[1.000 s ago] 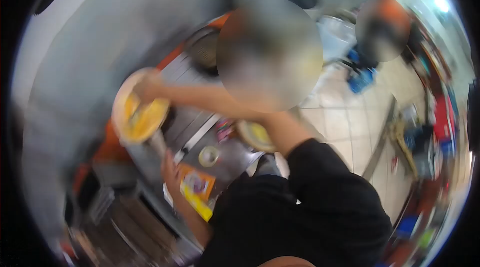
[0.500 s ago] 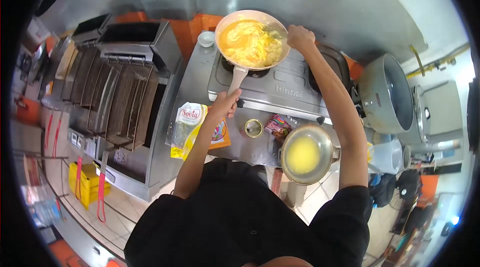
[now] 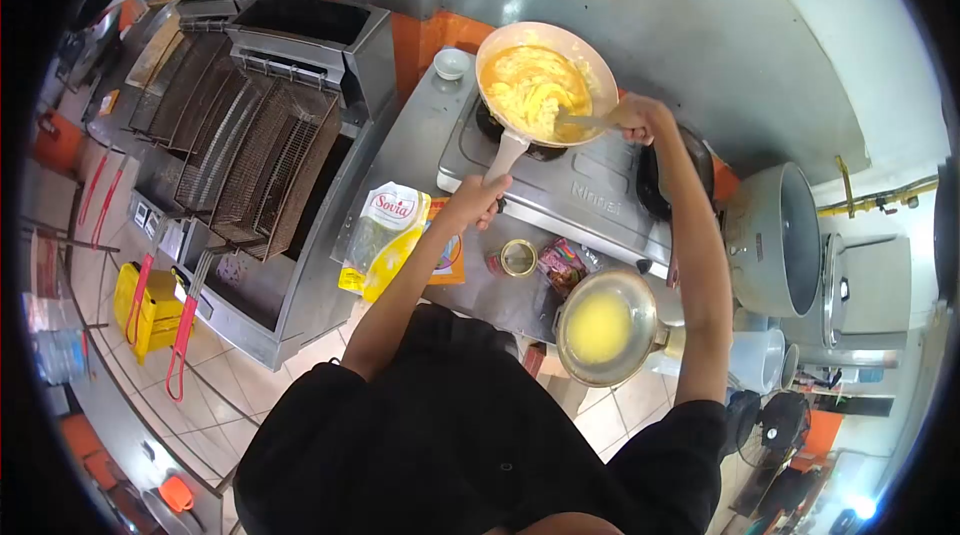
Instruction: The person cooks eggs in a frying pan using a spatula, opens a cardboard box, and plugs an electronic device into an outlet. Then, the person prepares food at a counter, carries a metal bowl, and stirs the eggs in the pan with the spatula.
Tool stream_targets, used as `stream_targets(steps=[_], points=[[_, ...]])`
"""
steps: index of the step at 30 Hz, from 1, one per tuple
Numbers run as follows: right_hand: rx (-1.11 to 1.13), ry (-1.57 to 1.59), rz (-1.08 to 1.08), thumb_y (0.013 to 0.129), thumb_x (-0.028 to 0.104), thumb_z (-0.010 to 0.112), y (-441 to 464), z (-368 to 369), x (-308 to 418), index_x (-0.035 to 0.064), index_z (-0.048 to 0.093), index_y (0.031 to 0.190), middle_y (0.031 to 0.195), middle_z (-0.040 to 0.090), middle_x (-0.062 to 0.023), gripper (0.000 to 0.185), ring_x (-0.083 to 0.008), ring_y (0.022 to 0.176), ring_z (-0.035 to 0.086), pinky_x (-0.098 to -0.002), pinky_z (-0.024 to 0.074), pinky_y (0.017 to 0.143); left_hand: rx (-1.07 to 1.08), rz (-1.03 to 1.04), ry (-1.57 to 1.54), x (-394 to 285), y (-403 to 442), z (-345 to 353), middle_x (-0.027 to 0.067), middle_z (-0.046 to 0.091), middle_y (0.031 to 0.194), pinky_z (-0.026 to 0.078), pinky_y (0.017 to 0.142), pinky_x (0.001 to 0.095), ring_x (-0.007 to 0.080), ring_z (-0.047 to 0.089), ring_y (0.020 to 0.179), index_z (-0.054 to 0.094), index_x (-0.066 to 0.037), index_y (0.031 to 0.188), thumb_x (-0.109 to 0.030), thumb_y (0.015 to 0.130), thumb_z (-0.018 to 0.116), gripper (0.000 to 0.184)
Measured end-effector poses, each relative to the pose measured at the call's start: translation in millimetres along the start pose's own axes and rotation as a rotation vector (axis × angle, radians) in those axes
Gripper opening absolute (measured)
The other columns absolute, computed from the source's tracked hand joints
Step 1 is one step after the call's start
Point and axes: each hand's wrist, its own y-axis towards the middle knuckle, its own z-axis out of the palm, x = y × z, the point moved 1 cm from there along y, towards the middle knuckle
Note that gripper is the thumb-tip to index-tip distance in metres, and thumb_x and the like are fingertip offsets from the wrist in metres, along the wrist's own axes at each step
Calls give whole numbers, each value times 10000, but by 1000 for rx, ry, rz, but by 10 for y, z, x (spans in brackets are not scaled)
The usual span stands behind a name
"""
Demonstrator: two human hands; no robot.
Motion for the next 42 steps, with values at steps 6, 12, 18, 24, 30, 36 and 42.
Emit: stream_targets(steps=[6,12,18,24,30,36,42], points=[[-268,238,-134,804,295,635,221,582,164,54,625,772,502,419,-16,244,-97,367,329,-272,258,337,-20,-25,41,-32,-17,5,6,402,496,305,315,263,100,399,346,466,-46,788,-463,882,593,446],[-668,-102,-416,752,339,666,698,722,-38,83,708,983,768,663,-158,347,-282,691,648,-404,510,614,-25,-16,36,-44,-36,13,-6,401,493,307,322,252,88,379,349,464,-60,781,-469,881,593,440],[-735,-146,-174,759,324,655,74,595,-76,164,712,961,867,674,-167,264,-326,842,657,-426,517,726,-25,-40,36,-21,-14,11,-4,414,512,312,328,252,81,377,362,472,-61,776,-466,875,601,436],[-937,-426,-325,772,158,602,-208,448,-228,196,711,952,803,675,-130,214,-324,756,657,-434,511,668,-36,-76,21,-42,-34,29,-7,409,517,298,331,248,78,373,362,468,-66,780,-463,874,605,430],[-1034,-503,-393,760,105,589,-866,164,-70,127,707,820,786,676,-152,134,-326,750,666,-429,522,645,-15,-43,7,-32,-37,12,-4,417,522,294,333,247,79,375,364,468,-63,785,-458,876,605,428],[-987,-446,-378,799,145,548,-1022,38,-13,125,705,818,804,678,-152,159,-331,760,665,-422,522,658,-23,-42,-25,-43,-42,43,-30,394,515,271,327,216,48,353,364,466,-82,777,-446,879,613,406],[-850,-488,-293,805,137,548,-489,554,70,66,693,780,825,685,-162,163,-299,826,678,-413,532,705,-1,-53,4,-81,-43,22,-42,389,510,271,332,214,43,341,366,472,-92,719,-470,862,625,432]])
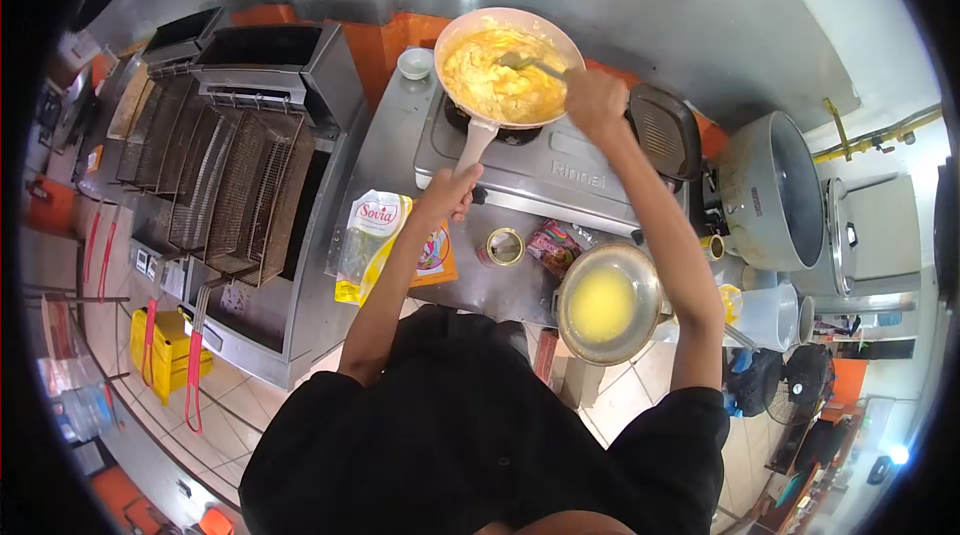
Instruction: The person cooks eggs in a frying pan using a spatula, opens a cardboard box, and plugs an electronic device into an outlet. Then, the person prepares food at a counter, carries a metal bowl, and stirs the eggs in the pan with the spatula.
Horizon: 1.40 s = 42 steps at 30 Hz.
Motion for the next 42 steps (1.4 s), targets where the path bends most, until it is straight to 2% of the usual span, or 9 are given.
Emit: stream_targets(steps=[5,10,12,18,19,21,26,29,42], points=[[23,-3,45,827,145,557,62,315,105,89,671,944,862,690,-141,173,-283,818,684,-398,535,668,22,-24,-36,161,115,-55,-51,399,529,268,350,214,49,353,401,494,-138,692,-472,853,631,396],[-119,-11,-111,846,165,503,25,-70,140,121,648,920,824,679,-136,169,-310,752,678,-449,526,620,-51,81,-39,25,-44,-73,6,438,520,313,321,263,100,413,372,489,-63,717,-457,836,649,442],[-56,-68,-147,846,164,508,9,331,193,118,649,931,840,680,-142,171,-315,761,678,-448,530,635,-43,51,-4,67,0,-55,24,470,520,329,334,260,106,444,375,510,-35,748,-501,815,661,495],[-25,75,-162,834,120,523,-387,211,424,23,654,869,848,673,-195,167,-326,779,677,-418,546,671,11,34,-57,154,93,-39,7,444,532,322,331,257,93,386,377,499,-69,741,-454,852,635,423],[-38,52,-202,805,107,522,-383,293,367,59,605,945,855,654,-198,169,-382,744,652,-474,526,641,13,56,-47,127,80,-44,6,442,538,322,336,255,90,379,379,497,-64,754,-454,854,632,424],[-80,94,-139,782,100,553,-300,213,247,32,647,814,752,662,-188,121,-358,702,667,-437,536,626,7,23,5,103,92,-54,9,439,544,322,335,255,92,395,379,494,-52,778,-449,863,622,426],[-115,149,-98,781,130,541,-412,-310,81,43,652,792,779,667,-191,141,-346,724,669,-441,532,606,-18,10,1,63,31,-33,-33,395,522,277,333,220,56,358,366,467,-81,750,-471,863,625,436],[66,83,-44,781,122,534,-441,-79,101,36,643,816,797,667,-190,144,-347,744,668,-444,536,625,-8,0,-5,59,37,-20,-34,391,519,261,333,221,51,344,365,463,-81,752,-474,867,617,437],[-13,254,-4,742,101,564,-684,266,170,47,641,806,767,655,-194,114,-357,729,655,-460,521,633,-33,-49,56,-35,-41,41,-41,381,518,262,336,224,51,341,375,451,-83,775,-460,872,614,422]])
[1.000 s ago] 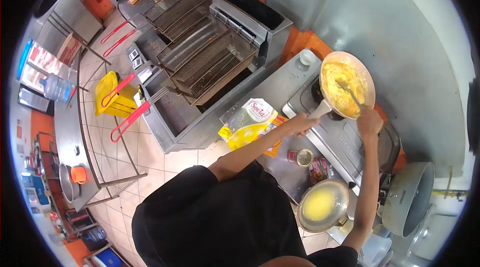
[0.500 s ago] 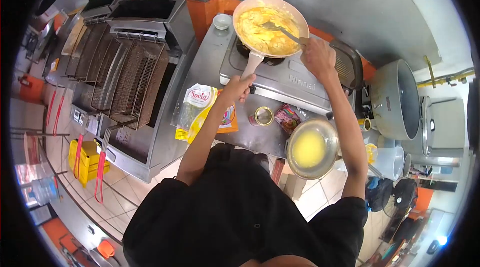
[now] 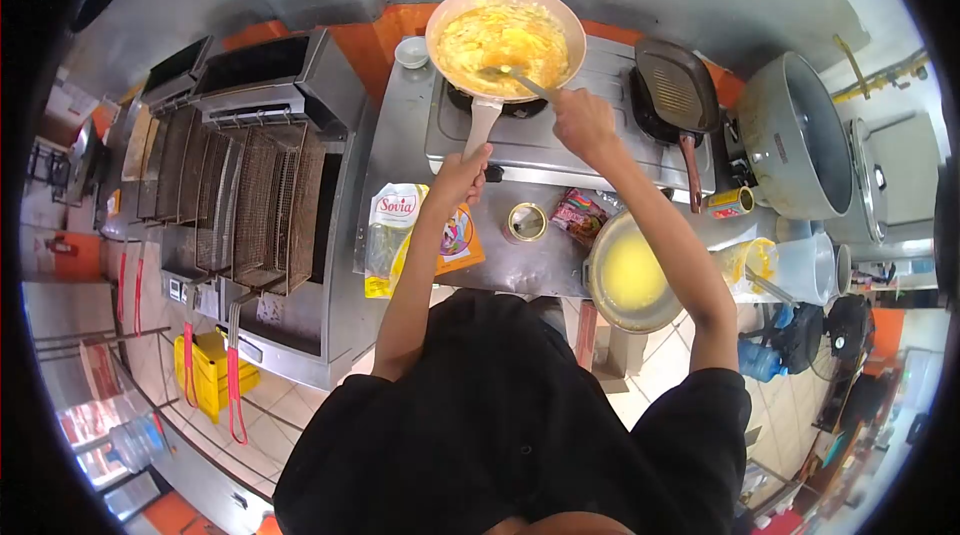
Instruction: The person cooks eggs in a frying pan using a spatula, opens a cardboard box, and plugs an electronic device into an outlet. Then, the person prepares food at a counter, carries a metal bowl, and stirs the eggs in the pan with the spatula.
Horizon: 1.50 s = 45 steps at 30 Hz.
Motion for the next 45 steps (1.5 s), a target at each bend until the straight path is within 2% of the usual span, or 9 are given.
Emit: stream_targets(steps=[9,12,19,22,25,31,37,44,45], points=[[-62,28,2,742,94,558,-159,-411,133,36,647,769,746,657,-190,110,-350,713,658,-443,520,619,7,-1,-14,16,42,-16,-38,390,518,270,328,226,53,344,367,461,-94,770,-459,872,613,409],[-36,44,11,754,105,549,-140,47,173,37,656,757,747,659,-187,127,-345,685,658,-441,514,609,20,-18,-19,21,30,-16,-45,380,515,258,322,218,42,330,363,466,-102,780,-454,877,612,393],[-228,110,-18,767,110,552,-114,-219,229,49,652,711,704,653,-192,130,-327,676,667,-424,518,600,29,0,-60,35,45,-16,-41,382,505,256,314,218,45,325,352,480,-100,771,-449,870,625,391],[-96,105,28,773,117,555,15,243,212,47,650,705,712,657,-186,136,-328,678,668,-422,519,599,11,-13,-24,0,22,3,-35,389,507,269,331,227,59,326,356,471,-95,747,-448,879,609,401],[-210,147,139,789,116,548,95,404,188,45,651,731,733,663,-188,137,-330,685,670,-418,522,598,27,19,-21,43,62,-22,-33,397,513,268,333,226,61,332,362,469,-98,750,-459,872,618,409],[-68,134,303,795,166,555,351,149,-206,49,673,860,800,677,-183,179,-339,749,674,-426,530,645,11,-9,5,1,30,-9,-30,403,518,280,340,232,66,350,368,476,-100,758,-464,868,619,406],[-132,119,305,792,160,551,567,-326,-475,69,696,833,893,681,-189,176,-350,852,669,-437,526,723,7,-25,2,-3,30,-11,-27,408,520,287,344,237,70,356,371,477,-96,756,-448,872,617,396],[-107,117,431,808,151,548,1091,-49,-517,57,708,884,975,683,-174,201,-314,930,667,-403,529,784,57,-57,-16,9,50,-48,-29,406,525,298,351,239,66,348,383,460,-111,727,-413,842,675,388],[-92,127,425,812,174,550,1164,91,-512,90,706,909,974,683,-160,202,-313,922,665,-415,528,777,71,-58,-18,24,61,-71,-35,401,523,286,340,233,57,344,379,454,-115,728,-408,844,676,386]])
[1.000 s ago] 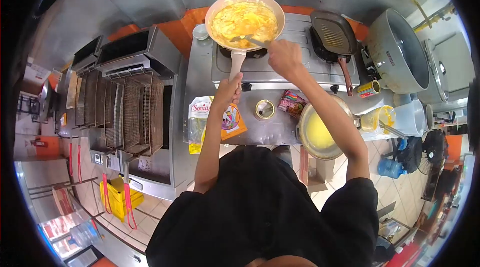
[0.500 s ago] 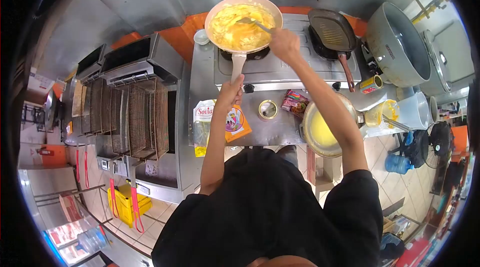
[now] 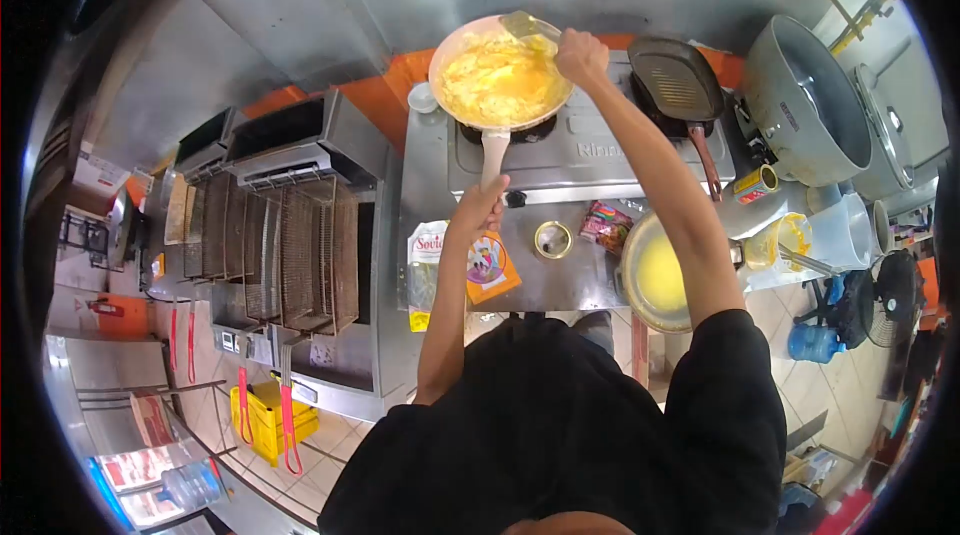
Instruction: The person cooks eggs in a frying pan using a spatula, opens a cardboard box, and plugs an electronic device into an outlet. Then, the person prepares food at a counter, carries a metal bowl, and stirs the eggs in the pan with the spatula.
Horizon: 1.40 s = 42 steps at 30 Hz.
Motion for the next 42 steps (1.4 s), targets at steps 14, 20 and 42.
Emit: stream_targets(steps=[14,20,42], points=[[39,-79,-786,805,410,630,-162,-128,-276,278,726,945,834,676,-84,215,-264,793,650,-393,511,654,15,25,64,-101,-51,-9,-45,371,500,274,317,219,36,325,360,403,-117,664,-395,847,677,431],[107,-368,-814,757,267,636,-282,-1096,-172,188,685,729,703,653,-84,97,-297,696,634,-401,492,587,8,14,61,-52,-18,-40,-45,361,486,265,322,217,41,326,357,396,-128,627,-420,846,669,456],[-1,-334,-438,764,152,620,-410,-563,88,106,706,833,802,696,-112,120,-266,762,689,-374,538,616,-24,50,81,-74,-44,-36,-42,366,490,277,322,227,48,335,357,400,-123,623,-459,847,653,477]])
